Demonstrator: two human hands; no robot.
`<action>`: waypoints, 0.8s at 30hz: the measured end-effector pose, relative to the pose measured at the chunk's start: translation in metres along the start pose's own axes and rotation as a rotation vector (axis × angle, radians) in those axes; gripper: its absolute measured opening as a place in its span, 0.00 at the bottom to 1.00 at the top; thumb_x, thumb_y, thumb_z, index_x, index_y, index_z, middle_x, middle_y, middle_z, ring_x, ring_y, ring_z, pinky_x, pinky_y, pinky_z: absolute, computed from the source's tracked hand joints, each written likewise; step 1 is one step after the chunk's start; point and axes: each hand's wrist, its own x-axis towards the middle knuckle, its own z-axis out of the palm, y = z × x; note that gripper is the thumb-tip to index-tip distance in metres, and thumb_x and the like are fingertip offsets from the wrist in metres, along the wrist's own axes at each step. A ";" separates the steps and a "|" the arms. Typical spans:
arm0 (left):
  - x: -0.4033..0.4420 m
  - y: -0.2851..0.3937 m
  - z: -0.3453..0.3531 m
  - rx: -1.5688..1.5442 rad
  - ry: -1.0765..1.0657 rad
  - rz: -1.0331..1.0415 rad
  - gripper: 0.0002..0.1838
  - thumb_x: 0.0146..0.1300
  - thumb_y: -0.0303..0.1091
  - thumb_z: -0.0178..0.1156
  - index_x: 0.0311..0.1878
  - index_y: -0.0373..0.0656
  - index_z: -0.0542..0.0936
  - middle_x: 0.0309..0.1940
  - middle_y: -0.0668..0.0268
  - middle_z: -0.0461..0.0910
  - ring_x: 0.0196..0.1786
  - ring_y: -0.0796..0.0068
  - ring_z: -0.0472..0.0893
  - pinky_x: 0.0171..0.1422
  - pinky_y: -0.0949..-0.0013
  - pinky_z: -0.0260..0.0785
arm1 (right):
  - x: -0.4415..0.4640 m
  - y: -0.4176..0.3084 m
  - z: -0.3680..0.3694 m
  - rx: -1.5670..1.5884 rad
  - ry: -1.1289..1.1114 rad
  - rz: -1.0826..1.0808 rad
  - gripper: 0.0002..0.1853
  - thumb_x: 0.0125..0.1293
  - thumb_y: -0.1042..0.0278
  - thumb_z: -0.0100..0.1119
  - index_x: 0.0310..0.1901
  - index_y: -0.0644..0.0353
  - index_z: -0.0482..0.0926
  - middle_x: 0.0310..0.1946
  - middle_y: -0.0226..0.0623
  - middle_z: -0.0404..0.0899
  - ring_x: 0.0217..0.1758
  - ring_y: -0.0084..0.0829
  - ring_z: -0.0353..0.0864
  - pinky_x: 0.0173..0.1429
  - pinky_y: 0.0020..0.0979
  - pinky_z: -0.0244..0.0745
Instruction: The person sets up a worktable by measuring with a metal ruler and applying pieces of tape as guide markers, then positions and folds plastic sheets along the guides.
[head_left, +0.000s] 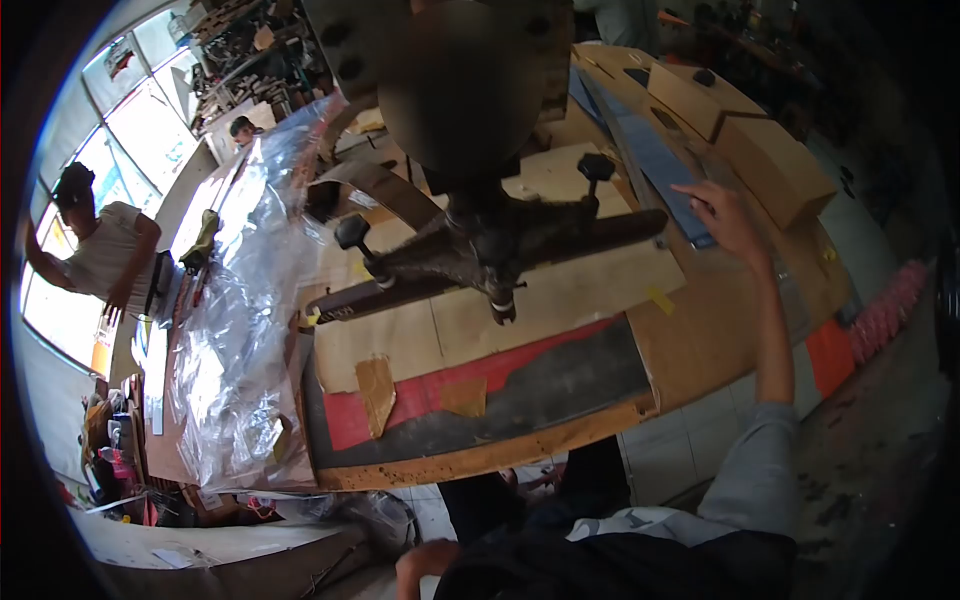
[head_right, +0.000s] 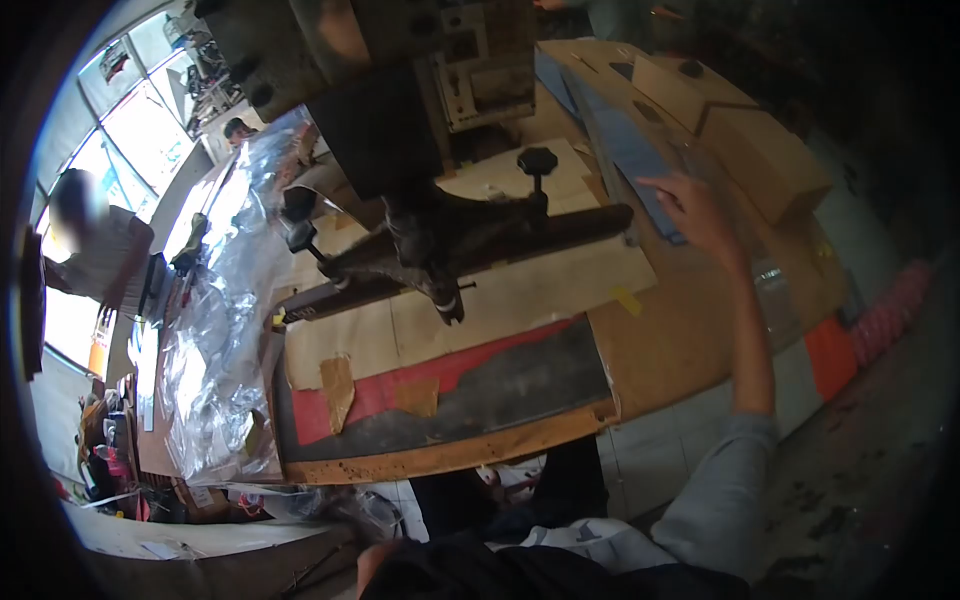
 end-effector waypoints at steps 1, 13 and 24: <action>0.007 0.006 -0.008 -0.003 -0.090 0.038 0.19 0.55 0.45 0.58 0.45 0.44 0.81 0.39 0.54 0.83 0.45 0.52 0.82 0.48 0.56 0.73 | -0.031 -0.012 -0.006 -0.040 0.060 0.055 0.17 0.63 0.82 0.51 0.51 0.59 0.80 0.32 0.37 0.74 0.30 0.25 0.71 0.37 0.23 0.67; 0.067 0.076 -0.073 -0.043 -0.317 0.540 0.20 0.55 0.33 0.63 0.52 0.41 0.78 0.37 0.59 0.84 0.41 0.64 0.84 0.48 0.66 0.74 | -0.186 0.029 0.004 -0.199 0.237 0.546 0.10 0.65 0.72 0.54 0.45 0.64 0.80 0.42 0.45 0.80 0.44 0.40 0.80 0.50 0.34 0.73; 0.065 0.017 -0.158 0.149 1.284 0.193 0.09 0.64 0.28 0.56 0.46 0.39 0.78 0.32 0.60 0.79 0.38 0.69 0.81 0.46 0.67 0.71 | -0.131 -0.089 0.090 -0.069 0.309 0.510 0.13 0.66 0.72 0.54 0.50 0.62 0.79 0.47 0.43 0.75 0.52 0.42 0.77 0.53 0.38 0.72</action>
